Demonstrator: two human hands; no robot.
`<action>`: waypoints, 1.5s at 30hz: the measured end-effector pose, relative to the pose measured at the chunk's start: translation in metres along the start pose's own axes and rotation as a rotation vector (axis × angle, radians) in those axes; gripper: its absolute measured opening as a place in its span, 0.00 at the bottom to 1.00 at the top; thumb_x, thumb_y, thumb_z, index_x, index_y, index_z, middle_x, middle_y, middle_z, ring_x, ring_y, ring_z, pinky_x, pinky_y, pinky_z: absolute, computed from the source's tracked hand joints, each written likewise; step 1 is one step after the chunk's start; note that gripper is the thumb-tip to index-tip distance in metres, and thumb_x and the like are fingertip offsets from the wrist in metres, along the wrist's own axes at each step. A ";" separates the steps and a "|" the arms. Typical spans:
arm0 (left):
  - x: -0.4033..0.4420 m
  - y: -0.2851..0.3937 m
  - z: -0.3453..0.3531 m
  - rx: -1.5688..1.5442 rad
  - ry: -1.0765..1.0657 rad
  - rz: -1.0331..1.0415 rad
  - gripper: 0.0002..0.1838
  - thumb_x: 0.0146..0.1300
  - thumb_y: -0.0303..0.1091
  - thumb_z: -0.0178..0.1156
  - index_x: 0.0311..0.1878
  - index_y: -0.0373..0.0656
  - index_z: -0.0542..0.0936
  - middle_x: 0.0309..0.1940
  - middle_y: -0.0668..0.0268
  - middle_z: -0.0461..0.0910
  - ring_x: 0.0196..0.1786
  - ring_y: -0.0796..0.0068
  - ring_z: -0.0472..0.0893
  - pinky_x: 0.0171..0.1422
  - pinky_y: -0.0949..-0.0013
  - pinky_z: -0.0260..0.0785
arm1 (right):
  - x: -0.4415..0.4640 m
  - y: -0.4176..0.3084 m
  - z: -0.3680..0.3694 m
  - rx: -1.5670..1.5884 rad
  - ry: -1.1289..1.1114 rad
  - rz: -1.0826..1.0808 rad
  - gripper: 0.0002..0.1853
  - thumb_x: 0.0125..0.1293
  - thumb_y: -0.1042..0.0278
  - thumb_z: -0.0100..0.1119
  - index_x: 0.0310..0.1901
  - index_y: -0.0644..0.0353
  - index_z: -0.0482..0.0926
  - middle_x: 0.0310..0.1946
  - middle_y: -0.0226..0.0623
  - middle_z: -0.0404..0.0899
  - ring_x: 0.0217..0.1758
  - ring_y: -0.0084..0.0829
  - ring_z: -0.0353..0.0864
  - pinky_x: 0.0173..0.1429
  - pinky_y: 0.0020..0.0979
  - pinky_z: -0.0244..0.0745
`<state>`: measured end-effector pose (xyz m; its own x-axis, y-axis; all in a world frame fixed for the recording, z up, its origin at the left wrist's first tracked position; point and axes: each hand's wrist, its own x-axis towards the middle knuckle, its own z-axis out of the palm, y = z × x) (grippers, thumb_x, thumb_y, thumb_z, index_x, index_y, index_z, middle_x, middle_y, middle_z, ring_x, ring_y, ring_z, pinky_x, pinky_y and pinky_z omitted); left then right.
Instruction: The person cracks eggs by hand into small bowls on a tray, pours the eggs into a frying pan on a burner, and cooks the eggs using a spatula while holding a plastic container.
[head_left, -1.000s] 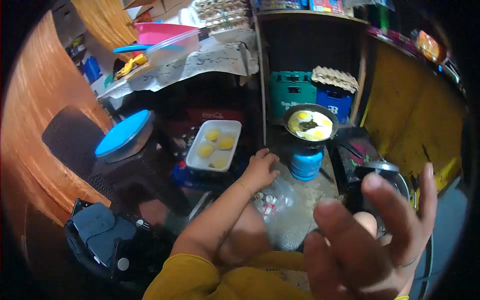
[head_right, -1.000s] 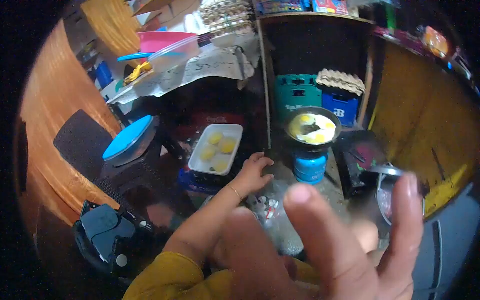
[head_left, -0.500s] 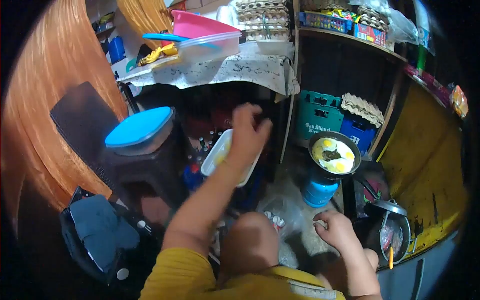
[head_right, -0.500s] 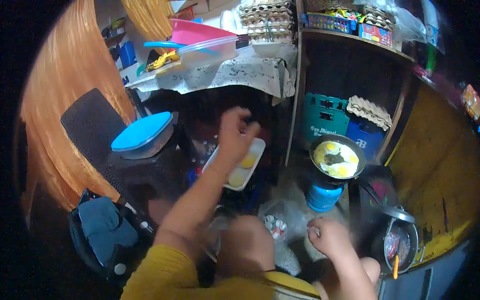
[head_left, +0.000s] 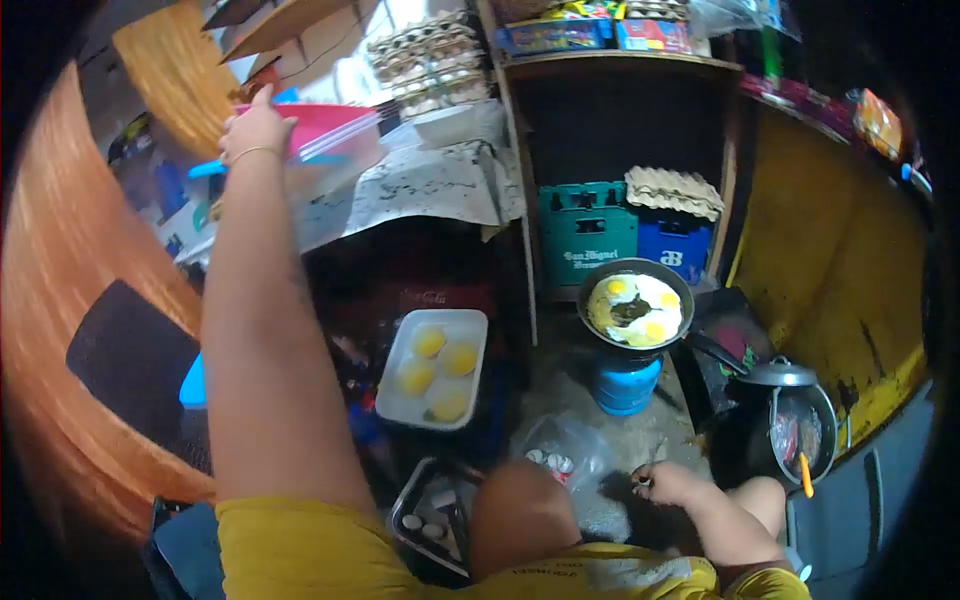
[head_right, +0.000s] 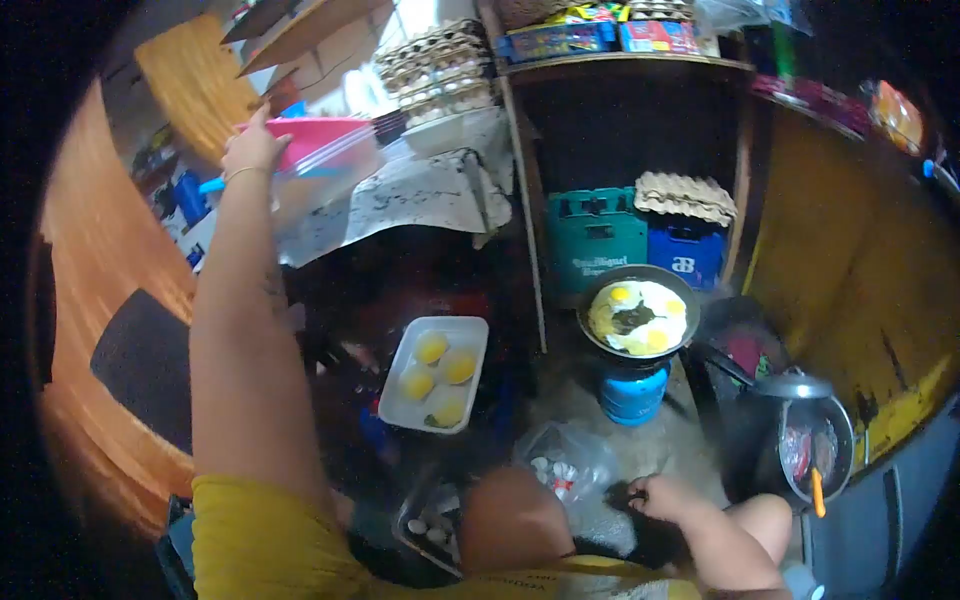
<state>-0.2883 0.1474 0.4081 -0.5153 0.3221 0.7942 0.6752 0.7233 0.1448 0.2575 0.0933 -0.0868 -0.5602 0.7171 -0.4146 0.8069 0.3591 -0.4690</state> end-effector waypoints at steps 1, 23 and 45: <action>0.014 -0.005 0.005 0.014 -0.079 0.054 0.33 0.59 0.56 0.68 0.68 0.69 0.70 0.65 0.55 0.74 0.69 0.53 0.72 0.68 0.46 0.66 | 0.002 0.007 0.005 0.021 0.007 0.016 0.18 0.63 0.54 0.63 0.52 0.51 0.83 0.43 0.45 0.85 0.47 0.48 0.84 0.53 0.44 0.77; 0.054 -0.016 0.053 -0.149 0.248 0.089 0.17 0.57 0.41 0.67 0.47 0.47 0.82 0.46 0.48 0.83 0.52 0.46 0.82 0.57 0.51 0.74 | 0.028 0.048 0.022 0.111 0.011 0.056 0.17 0.62 0.56 0.66 0.50 0.52 0.83 0.40 0.43 0.86 0.43 0.40 0.85 0.51 0.37 0.78; -0.114 -0.016 -0.088 -1.196 0.073 0.414 0.21 0.47 0.26 0.74 0.46 0.32 0.80 0.41 0.56 0.82 0.40 0.66 0.79 0.47 0.64 0.75 | -0.059 -0.087 -0.076 0.787 0.351 -0.644 0.39 0.65 0.55 0.65 0.73 0.56 0.59 0.69 0.49 0.64 0.68 0.43 0.70 0.62 0.44 0.75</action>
<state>-0.1934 0.0451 0.3672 -0.1476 0.3299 0.9324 0.8515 -0.4372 0.2894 0.2349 0.0652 0.0376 -0.6504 0.7070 0.2779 -0.0382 0.3349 -0.9415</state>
